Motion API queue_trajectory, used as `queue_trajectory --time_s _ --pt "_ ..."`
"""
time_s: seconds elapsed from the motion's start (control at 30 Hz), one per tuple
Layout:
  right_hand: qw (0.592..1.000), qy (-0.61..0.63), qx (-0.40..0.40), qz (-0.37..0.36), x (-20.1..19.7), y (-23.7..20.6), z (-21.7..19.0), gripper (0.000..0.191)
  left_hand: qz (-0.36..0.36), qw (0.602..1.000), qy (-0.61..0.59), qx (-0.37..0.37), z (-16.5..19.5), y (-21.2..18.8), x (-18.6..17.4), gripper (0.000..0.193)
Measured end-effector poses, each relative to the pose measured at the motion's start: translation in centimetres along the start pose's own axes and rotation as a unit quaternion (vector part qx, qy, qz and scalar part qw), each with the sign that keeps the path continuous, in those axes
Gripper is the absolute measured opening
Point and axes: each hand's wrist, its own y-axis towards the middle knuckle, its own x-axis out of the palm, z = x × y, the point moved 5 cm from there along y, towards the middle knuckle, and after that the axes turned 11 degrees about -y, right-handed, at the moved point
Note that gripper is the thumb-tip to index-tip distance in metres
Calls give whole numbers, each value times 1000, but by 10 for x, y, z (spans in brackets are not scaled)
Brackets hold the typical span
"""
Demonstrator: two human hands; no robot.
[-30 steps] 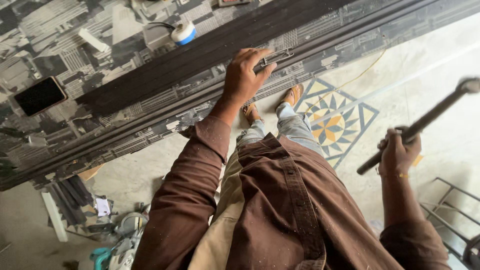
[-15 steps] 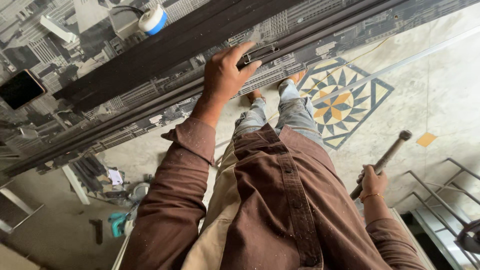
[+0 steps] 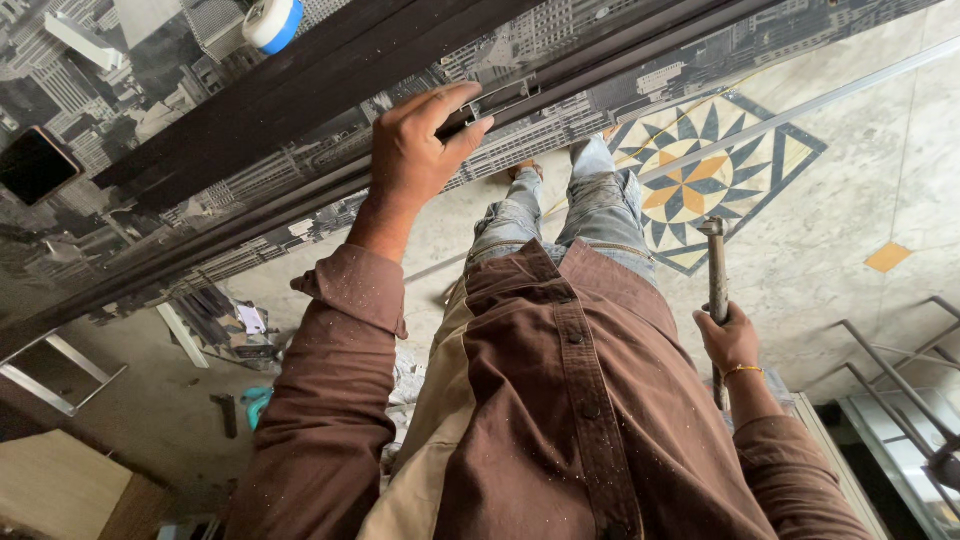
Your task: The person handles long dark metal strips on a work surface, measures them with a tape measure, marks them with a pencil, and uses a try square and hammer while aligning the strips. The person repositions the strips and repeats measuring and marking along their length.
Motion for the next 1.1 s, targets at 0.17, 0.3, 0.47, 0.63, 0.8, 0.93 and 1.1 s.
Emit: queue_trajectory --time_s 0.17,0.3,0.47,0.63,0.8,0.93,1.1 --pt "997 46 48 -37 0 0 -4 31 4 1000 12 4 -4 -3 2 34" --pt "981 168 85 -52 -3 0 -8 24 -12 1000 27 4 -10 -3 8 35" --pt "963 243 101 -50 -5 3 -12 19 -7 999 39 18 -12 -6 9 35" --pt "962 255 85 -49 -7 2 -19 18 -3 999 30 34 -12 -7 10 34" --pt "971 208 88 -72 -8 2 -28 18 18 999 20 44 -14 -9 8 33" --pt "978 172 75 -89 -9 3 -34 20 36 998 10 58 -15 -8 8 34" --pt "990 103 26 -93 -16 5 -51 23 82 993 23 84 -14 -12 8 33"
